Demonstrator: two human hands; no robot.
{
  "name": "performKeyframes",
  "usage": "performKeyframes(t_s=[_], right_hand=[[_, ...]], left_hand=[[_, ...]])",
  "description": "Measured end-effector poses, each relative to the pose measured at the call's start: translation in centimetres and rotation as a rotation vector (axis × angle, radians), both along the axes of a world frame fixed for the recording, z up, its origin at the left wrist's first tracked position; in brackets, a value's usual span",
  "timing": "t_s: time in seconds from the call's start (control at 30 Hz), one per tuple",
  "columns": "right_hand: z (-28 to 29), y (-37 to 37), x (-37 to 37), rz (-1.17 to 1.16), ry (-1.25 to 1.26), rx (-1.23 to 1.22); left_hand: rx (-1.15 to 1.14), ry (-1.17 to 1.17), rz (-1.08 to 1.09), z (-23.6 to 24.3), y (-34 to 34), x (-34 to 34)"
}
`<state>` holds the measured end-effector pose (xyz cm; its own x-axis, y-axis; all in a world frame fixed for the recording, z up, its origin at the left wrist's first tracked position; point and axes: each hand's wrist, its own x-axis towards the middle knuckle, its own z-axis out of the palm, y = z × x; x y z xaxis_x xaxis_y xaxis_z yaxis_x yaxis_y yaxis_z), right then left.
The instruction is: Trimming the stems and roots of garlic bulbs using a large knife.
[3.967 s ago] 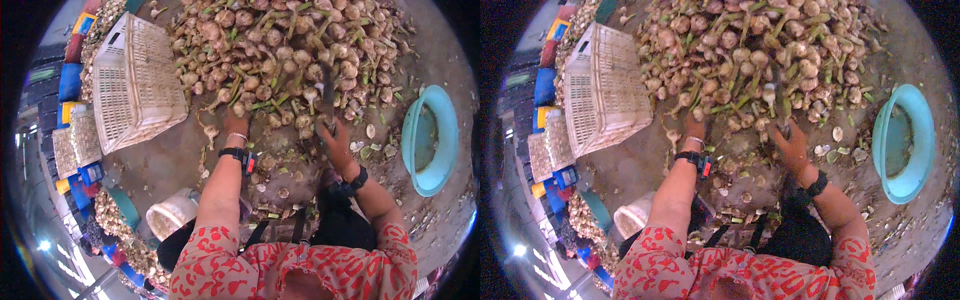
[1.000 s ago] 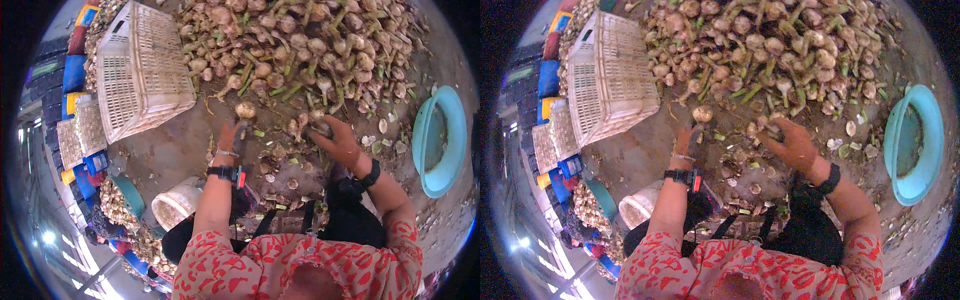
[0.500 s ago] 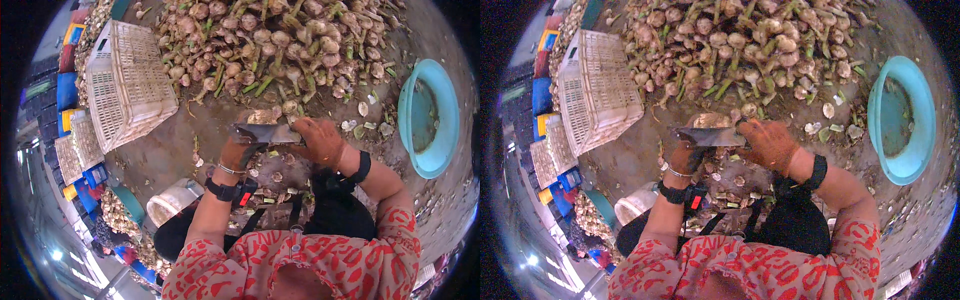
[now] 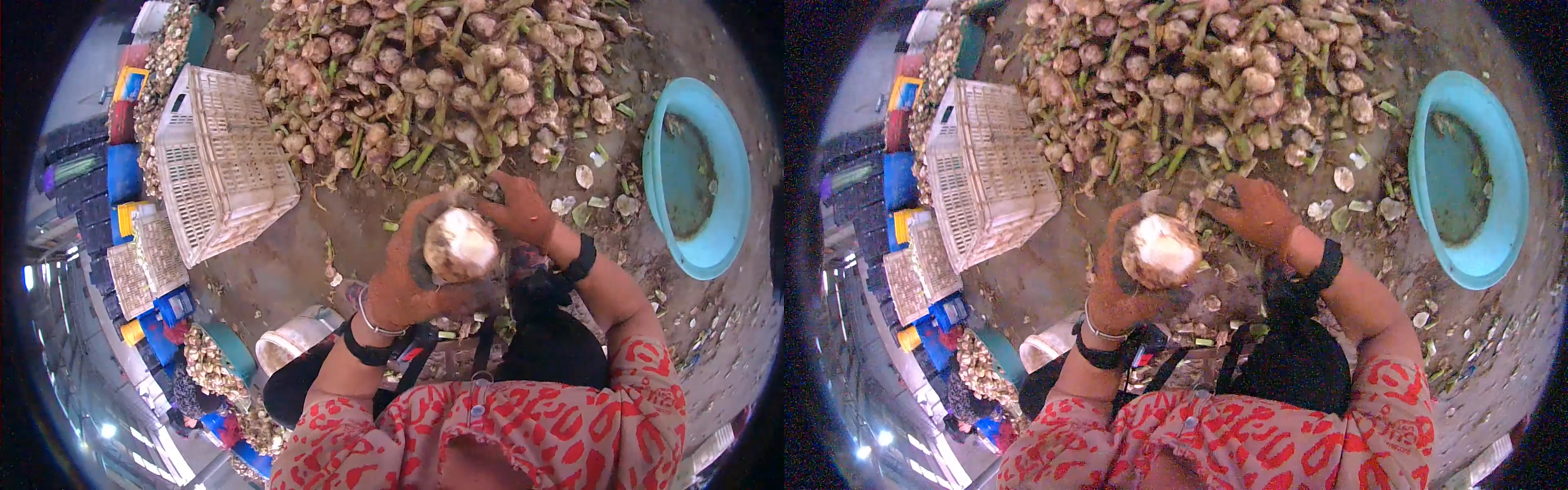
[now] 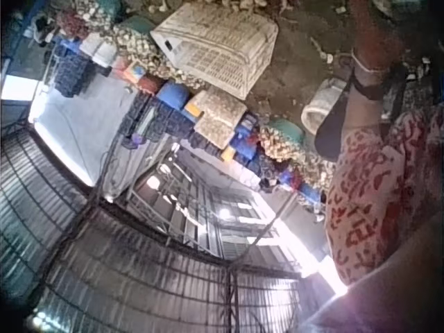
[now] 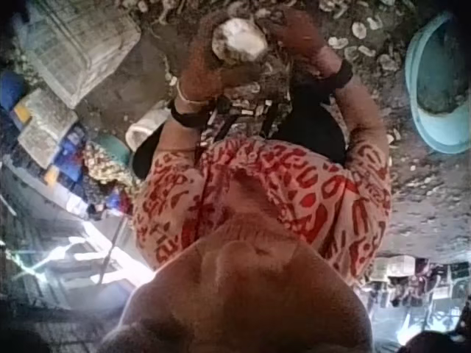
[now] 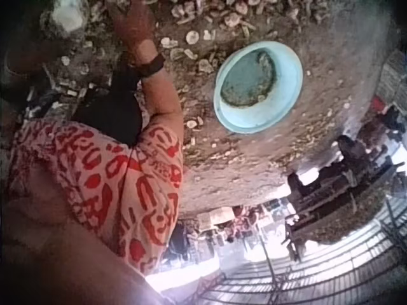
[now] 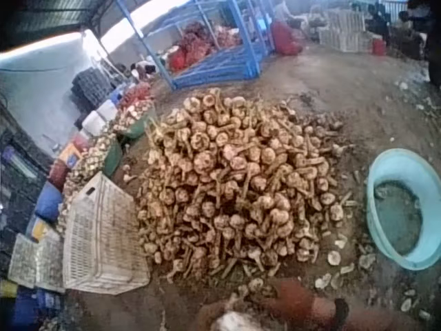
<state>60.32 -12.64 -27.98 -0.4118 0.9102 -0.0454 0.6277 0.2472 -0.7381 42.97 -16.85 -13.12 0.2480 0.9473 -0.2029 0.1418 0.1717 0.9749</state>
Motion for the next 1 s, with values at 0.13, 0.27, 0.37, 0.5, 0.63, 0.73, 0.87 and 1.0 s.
performKeyframes(t_s=[0.13,0.27,0.37,0.5,0.63,0.73,0.87,1.0], right_hand=[[3.0,1.0,0.2,-0.146,0.49,-0.227],[6.5,0.0,0.8,0.059,0.468,-0.019],[7.4,0.0,1.0,0.197,0.275,0.261],[8.2,0.6,0.8,0.308,0.086,0.281],[0.9,1.5,2.7,0.055,-0.188,0.204],[1.3,0.5,2.3,-0.041,-0.12,0.154],[4.7,0.7,0.3,-0.145,0.266,-0.121],[4.1,0.1,-1.0,-0.187,0.597,-0.336]], left_hand=[[-0.028,-0.129,0.152,-0.9,0.7,0.0],[-0.156,-0.017,0.231,-0.3,1.6,-0.9],[-0.224,-0.14,0.316,-1.7,1.5,-1.9],[0.332,0.395,-0.045,-4.0,0.7,-5.5],[-0.137,0.049,0.226,-4.4,-0.6,-3.1],[-0.263,-0.197,0.294,-3.9,0.2,-2.7],[-0.058,-0.057,0.34,-5.4,1.9,-2.8],[-0.224,-0.637,0.618,-6.4,3.2,-2.7]])
